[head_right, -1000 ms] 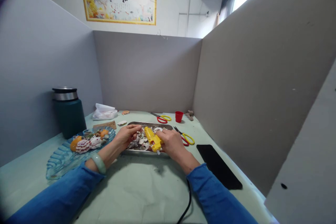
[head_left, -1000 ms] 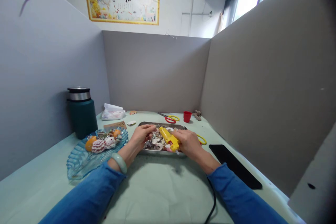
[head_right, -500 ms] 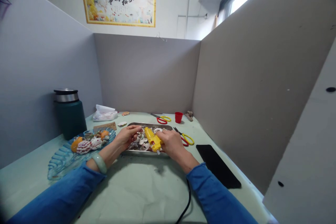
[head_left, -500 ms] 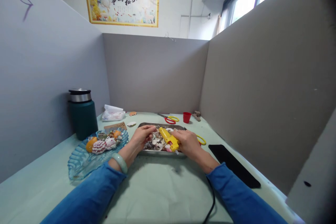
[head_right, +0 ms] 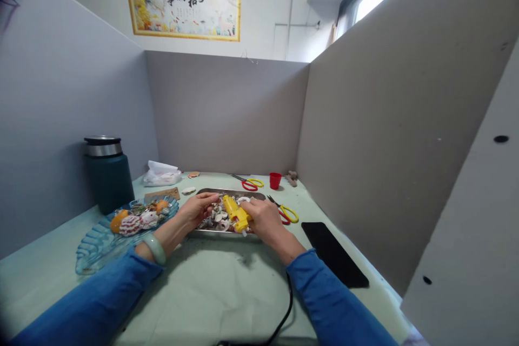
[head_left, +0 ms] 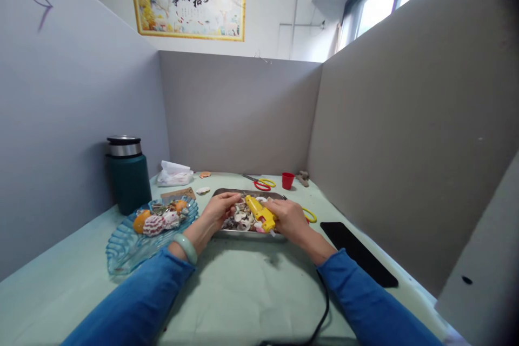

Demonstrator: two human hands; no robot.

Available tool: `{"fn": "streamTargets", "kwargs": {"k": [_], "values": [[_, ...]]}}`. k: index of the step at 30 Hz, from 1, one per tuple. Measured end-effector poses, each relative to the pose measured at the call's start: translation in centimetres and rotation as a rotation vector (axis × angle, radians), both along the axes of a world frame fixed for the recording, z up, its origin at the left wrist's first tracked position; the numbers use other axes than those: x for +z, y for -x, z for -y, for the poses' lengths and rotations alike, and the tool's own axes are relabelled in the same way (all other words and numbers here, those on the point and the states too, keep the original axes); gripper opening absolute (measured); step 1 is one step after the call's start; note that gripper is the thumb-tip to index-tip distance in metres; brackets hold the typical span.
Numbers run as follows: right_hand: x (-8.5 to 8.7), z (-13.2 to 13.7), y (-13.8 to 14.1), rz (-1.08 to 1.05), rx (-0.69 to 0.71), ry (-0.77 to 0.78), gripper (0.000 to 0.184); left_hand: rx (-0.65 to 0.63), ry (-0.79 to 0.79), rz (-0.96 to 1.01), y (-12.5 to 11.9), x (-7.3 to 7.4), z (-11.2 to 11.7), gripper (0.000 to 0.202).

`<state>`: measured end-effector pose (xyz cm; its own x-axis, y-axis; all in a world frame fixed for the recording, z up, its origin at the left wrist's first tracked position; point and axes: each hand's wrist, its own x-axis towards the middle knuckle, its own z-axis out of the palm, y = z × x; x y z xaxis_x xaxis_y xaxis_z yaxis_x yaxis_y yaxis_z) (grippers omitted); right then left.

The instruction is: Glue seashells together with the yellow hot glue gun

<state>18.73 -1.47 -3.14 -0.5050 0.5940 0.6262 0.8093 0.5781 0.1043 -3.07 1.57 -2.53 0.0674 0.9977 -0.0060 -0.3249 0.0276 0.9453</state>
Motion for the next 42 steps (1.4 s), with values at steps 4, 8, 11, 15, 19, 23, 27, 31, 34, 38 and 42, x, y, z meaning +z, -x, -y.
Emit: {"fn": "streamTargets", "kwargs": {"k": [4,8,11,15,19,23,27,31,34,38,42], "values": [[-0.10,-0.07,-0.05,0.005,0.019,-0.004,0.022,0.010,-0.003,0.001,-0.03,0.10,0.08,0.013],[-0.03,-0.03,-0.07,0.000,0.003,0.011,0.022,0.019,0.014,0.003,-0.02,0.14,0.07,0.012],[-0.01,0.00,-0.05,0.004,0.006,0.006,0.022,0.021,0.015,0.013,0.00,0.09,-0.02,0.013],[-0.06,-0.02,-0.04,0.013,0.008,-0.008,0.022,0.012,0.015,0.013,0.03,-0.03,-0.17,0.013],[-0.11,0.00,-0.05,0.008,-0.017,-0.011,0.023,0.017,0.013,0.019,0.05,-0.11,-0.28,0.014],[-0.10,0.03,-0.04,0.018,-0.003,-0.009,0.020,0.023,0.016,0.016,0.02,-0.04,-0.18,0.013],[-0.07,0.03,-0.04,0.019,0.026,-0.007,0.022,0.026,0.026,0.022,-0.02,0.10,-0.02,0.013],[-0.09,0.05,0.00,0.012,0.037,-0.022,0.022,0.024,0.025,0.036,0.00,0.27,0.00,0.014],[-0.15,0.06,0.02,0.007,0.040,-0.028,0.023,0.024,0.028,0.051,0.06,0.27,-0.07,0.013],[-0.26,0.00,-0.08,-0.011,0.012,-0.026,0.029,0.021,0.021,0.051,0.20,-0.01,-0.27,0.015],[-0.42,-0.08,-0.13,-0.042,0.034,-0.017,0.031,0.001,0.019,0.061,0.27,-0.16,-0.39,0.016]]}}
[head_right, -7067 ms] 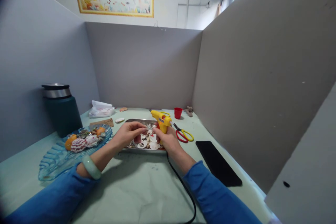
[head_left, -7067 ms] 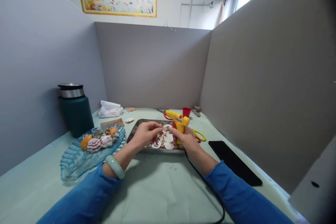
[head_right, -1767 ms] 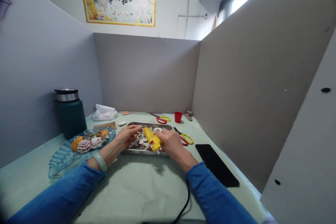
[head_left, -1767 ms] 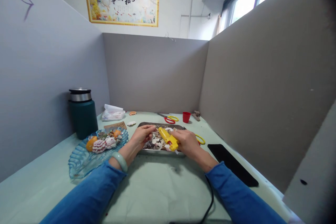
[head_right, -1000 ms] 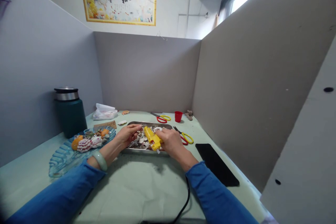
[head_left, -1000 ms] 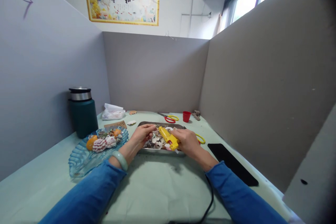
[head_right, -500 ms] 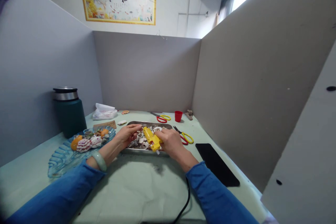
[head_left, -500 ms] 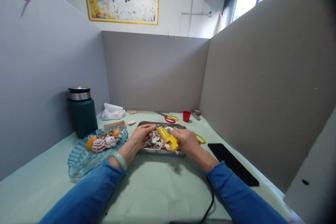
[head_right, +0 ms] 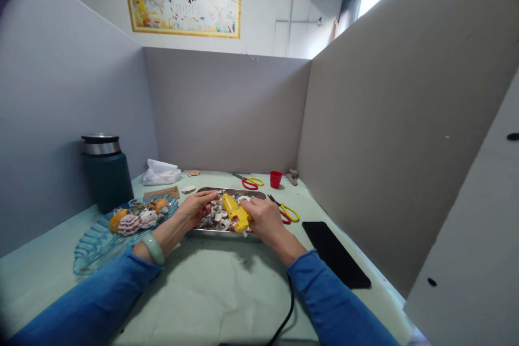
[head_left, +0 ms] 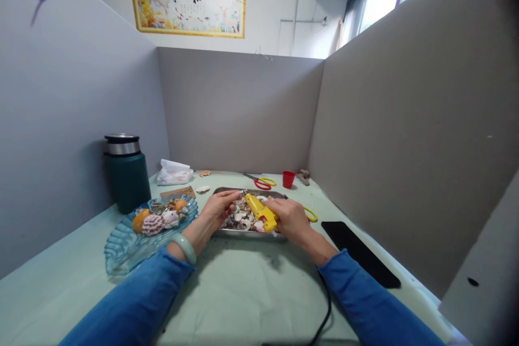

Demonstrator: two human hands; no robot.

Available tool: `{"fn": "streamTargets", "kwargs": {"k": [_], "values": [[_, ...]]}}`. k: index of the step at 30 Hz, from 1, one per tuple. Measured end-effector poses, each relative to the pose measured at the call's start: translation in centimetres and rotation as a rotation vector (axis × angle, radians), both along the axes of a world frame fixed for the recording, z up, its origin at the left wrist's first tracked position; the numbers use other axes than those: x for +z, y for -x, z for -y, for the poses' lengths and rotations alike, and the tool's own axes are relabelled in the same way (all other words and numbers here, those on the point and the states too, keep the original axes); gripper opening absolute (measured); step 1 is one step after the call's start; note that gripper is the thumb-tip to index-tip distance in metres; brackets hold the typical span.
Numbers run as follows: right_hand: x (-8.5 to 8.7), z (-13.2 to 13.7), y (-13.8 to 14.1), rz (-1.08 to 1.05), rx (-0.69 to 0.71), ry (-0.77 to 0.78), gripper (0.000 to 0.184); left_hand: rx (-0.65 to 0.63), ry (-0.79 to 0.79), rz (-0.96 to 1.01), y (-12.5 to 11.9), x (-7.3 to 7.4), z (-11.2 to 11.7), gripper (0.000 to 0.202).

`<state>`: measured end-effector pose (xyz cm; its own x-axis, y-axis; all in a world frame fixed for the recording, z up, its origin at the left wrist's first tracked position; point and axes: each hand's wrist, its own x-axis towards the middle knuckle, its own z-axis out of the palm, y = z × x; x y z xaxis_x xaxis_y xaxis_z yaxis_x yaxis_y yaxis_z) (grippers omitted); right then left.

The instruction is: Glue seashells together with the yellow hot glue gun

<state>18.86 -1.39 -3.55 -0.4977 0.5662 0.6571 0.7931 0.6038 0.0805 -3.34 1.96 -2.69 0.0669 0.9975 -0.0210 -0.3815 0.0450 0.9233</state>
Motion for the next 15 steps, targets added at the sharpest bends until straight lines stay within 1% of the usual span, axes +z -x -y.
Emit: {"fn": "streamTargets", "kwargs": {"k": [4,9,15], "values": [[-0.03,0.04,0.12,0.001,0.043,0.002,0.025,-0.010,-0.007,0.012,-0.04,0.13,0.09,0.017],[0.06,0.14,0.10,-0.012,0.014,0.009,0.027,-0.009,-0.013,0.010,-0.10,0.26,0.26,0.014],[0.11,0.16,0.11,0.013,0.036,0.004,0.020,0.003,-0.009,-0.001,-0.31,0.63,0.67,0.014]]}}
